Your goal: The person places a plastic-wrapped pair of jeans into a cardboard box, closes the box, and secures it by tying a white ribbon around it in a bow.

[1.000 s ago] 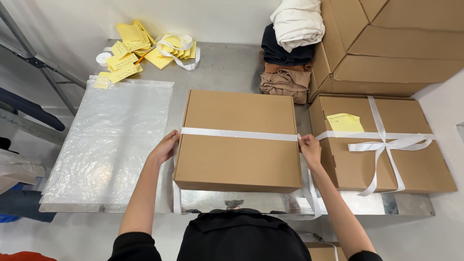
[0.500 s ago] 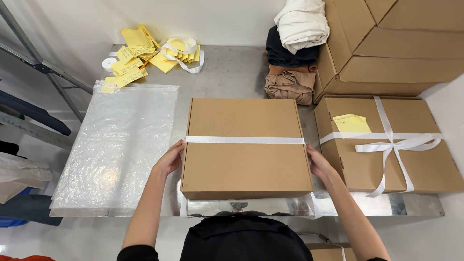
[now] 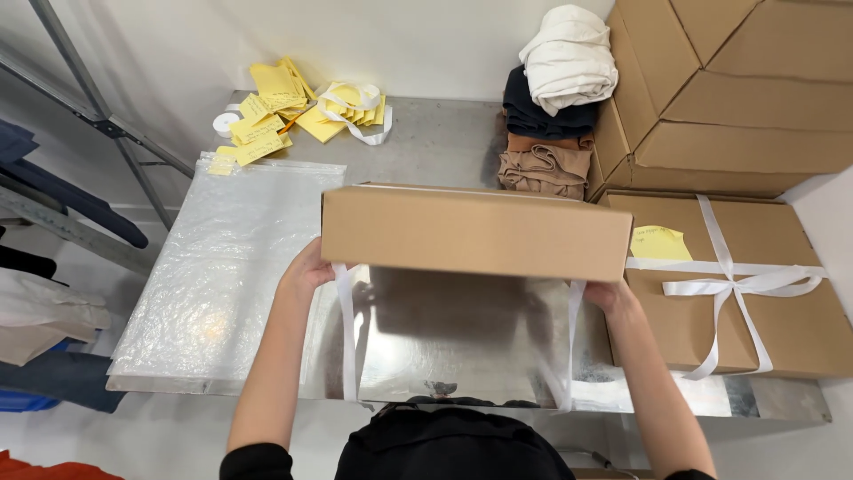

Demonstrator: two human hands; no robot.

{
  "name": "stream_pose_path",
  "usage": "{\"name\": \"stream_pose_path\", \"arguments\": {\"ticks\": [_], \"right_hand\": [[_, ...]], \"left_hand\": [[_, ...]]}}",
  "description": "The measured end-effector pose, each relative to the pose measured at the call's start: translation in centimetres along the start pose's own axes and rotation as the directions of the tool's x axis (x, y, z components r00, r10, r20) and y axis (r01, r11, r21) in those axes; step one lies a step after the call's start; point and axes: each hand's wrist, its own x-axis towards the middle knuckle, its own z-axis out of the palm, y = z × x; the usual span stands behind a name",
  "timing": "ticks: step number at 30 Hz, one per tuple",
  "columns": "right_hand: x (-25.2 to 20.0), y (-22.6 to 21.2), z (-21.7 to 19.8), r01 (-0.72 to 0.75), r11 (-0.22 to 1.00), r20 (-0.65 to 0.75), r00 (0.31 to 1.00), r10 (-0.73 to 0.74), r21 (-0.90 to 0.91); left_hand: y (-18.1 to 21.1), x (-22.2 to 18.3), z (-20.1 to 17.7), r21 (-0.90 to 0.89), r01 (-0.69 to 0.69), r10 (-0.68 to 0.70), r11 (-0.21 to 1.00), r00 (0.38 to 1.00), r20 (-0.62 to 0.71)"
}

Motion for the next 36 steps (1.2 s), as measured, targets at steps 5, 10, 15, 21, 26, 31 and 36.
{"name": "stream_pose_path", "arguments": {"ticks": [5,10,15,21,26,31,36], "right_hand": [[1.1,-0.8,1.3,-0.002,0.979,0.038,0.999,-0.006,0.203],[1.3,-0.4,3.4,0.046,0.942,0.054,0.996,-0.068,0.331],[5.0,0.8,5.3,0.167,0.894,0.052,0.977,-0.207,0.416],[6.3,4.4,7.9,0.382,0.924,-0.041,0.924,-0.381,0.027],[9.5,7.6,8.0,0.436,0.866,-0.039,0.888,-0.458,-0.244],[8.5,11.1,13.4,0.425,0.809,-0.049,0.874,-0.484,-0.406],[7.2,9.6,16.2,0.453,0.651,0.075,0.850,-0.522,-0.609]], "left_hand": [[0.7,0.4,1.4,-0.214,0.015,-0.008,0.977,0.999,0.036],[-0.4,3.4,1.2,-0.458,0.013,0.020,0.889,0.998,0.066],[-2.6,6.4,3.3,-0.633,-0.109,0.194,0.767,0.979,0.066],[-5.8,11.4,4.7,-0.429,-0.329,0.385,0.841,0.921,0.050],[-7.4,11.8,6.8,-0.287,-0.351,0.378,0.891,0.924,0.046],[-8.8,13.4,7.1,-0.167,-0.372,0.385,0.913,0.921,0.058],[-11.8,15.4,10.0,0.090,-0.291,0.276,0.952,0.949,0.154]]}}
